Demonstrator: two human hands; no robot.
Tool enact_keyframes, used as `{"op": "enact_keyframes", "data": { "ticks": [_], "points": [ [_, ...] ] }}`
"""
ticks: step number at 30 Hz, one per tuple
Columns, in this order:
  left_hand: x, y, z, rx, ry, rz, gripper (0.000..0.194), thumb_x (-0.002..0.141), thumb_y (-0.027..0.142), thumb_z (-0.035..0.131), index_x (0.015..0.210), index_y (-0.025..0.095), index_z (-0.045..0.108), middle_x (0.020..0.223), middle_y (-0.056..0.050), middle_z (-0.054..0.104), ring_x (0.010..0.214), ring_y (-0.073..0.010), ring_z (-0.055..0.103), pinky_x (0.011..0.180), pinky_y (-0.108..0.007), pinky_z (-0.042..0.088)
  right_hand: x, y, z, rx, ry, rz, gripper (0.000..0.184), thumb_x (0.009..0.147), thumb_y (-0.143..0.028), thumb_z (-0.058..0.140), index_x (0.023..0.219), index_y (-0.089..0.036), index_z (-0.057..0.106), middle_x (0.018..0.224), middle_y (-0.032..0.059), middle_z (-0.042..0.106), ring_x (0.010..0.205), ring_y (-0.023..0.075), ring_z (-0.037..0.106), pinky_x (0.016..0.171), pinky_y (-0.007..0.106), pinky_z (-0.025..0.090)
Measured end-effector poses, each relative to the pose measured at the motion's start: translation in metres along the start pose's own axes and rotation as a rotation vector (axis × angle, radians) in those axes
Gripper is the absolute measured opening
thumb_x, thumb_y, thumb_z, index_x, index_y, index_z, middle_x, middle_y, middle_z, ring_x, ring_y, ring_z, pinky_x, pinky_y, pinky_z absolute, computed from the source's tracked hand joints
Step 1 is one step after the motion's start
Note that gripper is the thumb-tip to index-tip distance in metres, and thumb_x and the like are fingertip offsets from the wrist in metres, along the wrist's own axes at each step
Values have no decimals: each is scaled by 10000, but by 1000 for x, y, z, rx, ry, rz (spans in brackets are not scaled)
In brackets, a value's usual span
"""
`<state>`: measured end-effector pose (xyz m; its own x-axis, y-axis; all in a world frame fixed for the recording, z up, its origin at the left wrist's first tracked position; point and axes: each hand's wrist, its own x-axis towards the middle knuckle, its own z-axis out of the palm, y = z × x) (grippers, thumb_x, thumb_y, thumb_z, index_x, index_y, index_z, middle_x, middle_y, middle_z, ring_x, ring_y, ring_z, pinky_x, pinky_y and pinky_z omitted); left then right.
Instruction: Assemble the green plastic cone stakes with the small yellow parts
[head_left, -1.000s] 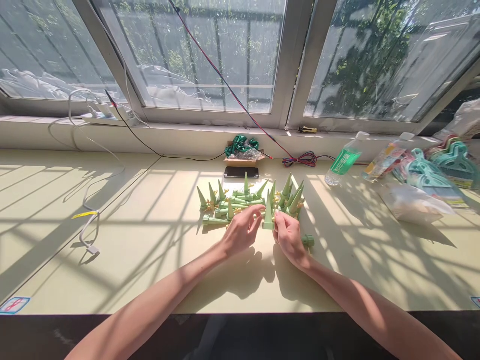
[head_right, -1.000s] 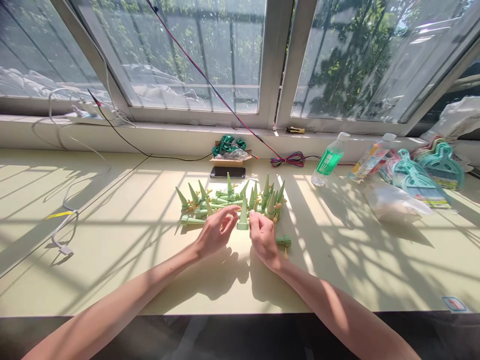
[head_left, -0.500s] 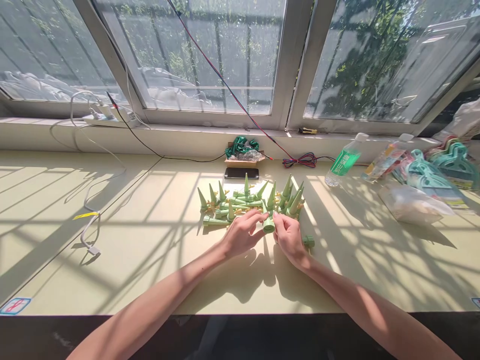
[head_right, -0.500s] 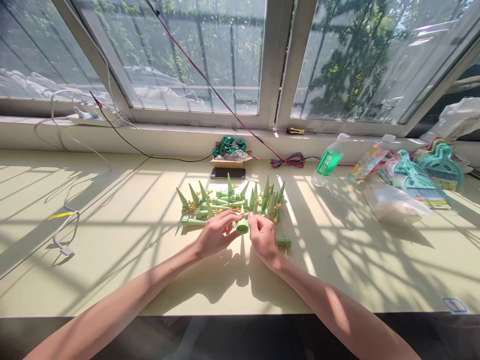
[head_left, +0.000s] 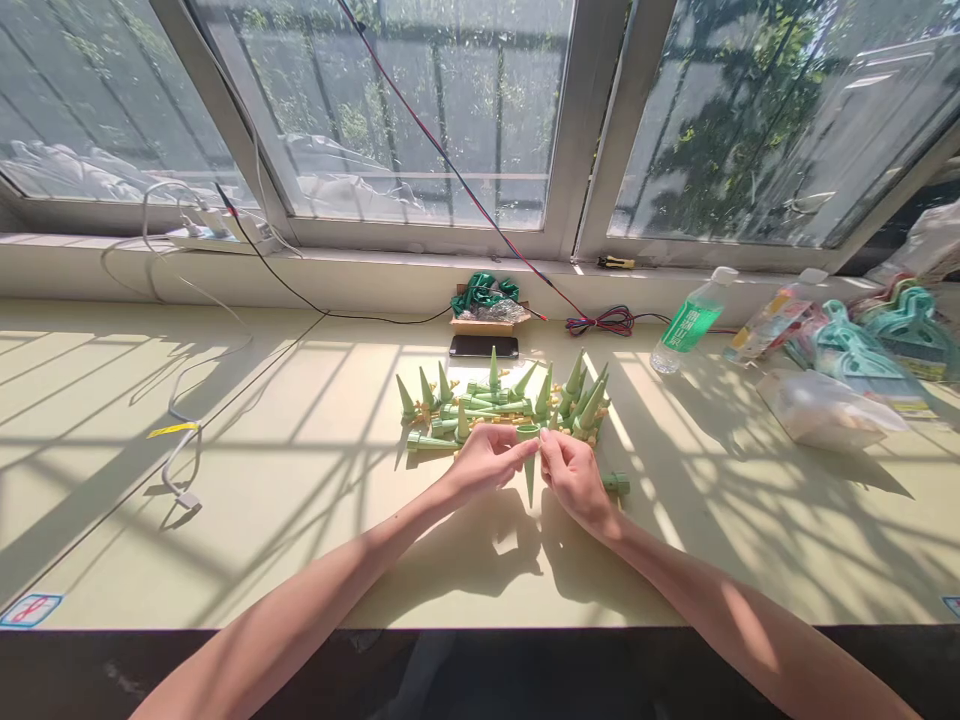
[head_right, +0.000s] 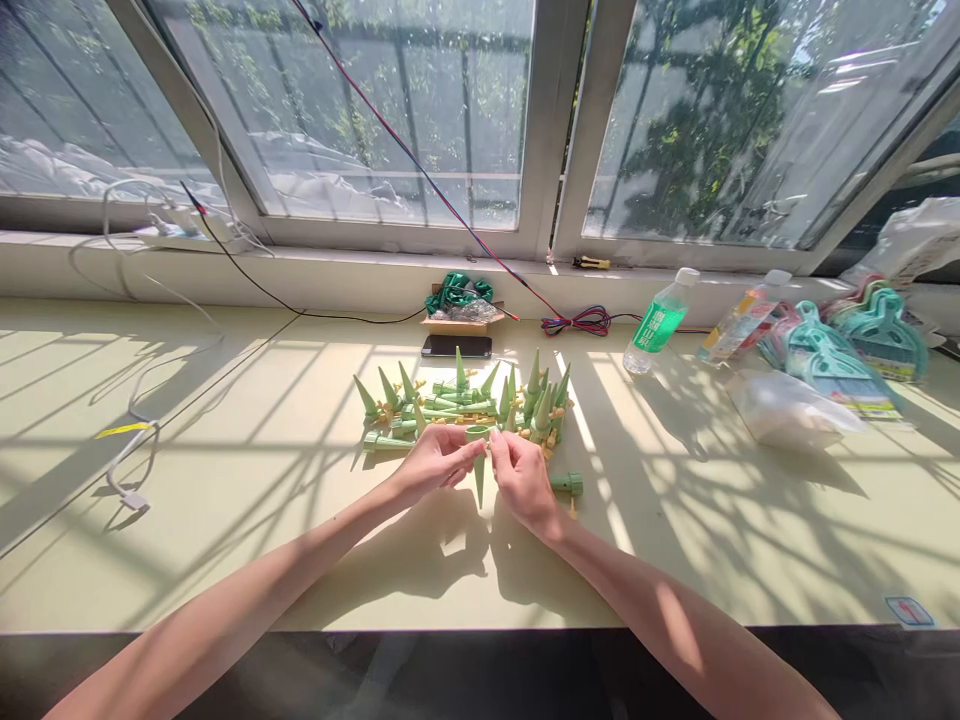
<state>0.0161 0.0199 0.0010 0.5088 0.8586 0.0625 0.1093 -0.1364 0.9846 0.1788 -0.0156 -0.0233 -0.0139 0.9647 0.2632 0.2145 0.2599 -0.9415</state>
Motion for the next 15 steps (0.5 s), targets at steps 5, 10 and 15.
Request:
{"op": "enact_keyframes", "data": {
  "ticks": [5,10,15],
  "points": [
    [1,0,0,4,8,-4,517,878,552,635,579,157,486,439,55,442,380,-65,411,401,-188,316,1,5,2,31,31,7,482,994,-521,445,625,-221,365,551,-41,365,496,118,350,474,268,295],
    [0,-7,0,272,149,248,315,904,433,649,976,126,636,666,14,573,488,-79,489,436,-185,383,2,9,3,69,105,-6,484,1001,-501,443,615,-221,361,538,-43,354,485,115,343,472,267,297],
    [-1,-11,-5,486,187,627,380,972,210,537,1352,212,529,1096,-91,626,617,-69,531,540,-196,492,3,6,3,140,152,37,512,990,-519,456,589,-229,322,494,-47,333,451,109,317,437,267,275]
  ]
}}
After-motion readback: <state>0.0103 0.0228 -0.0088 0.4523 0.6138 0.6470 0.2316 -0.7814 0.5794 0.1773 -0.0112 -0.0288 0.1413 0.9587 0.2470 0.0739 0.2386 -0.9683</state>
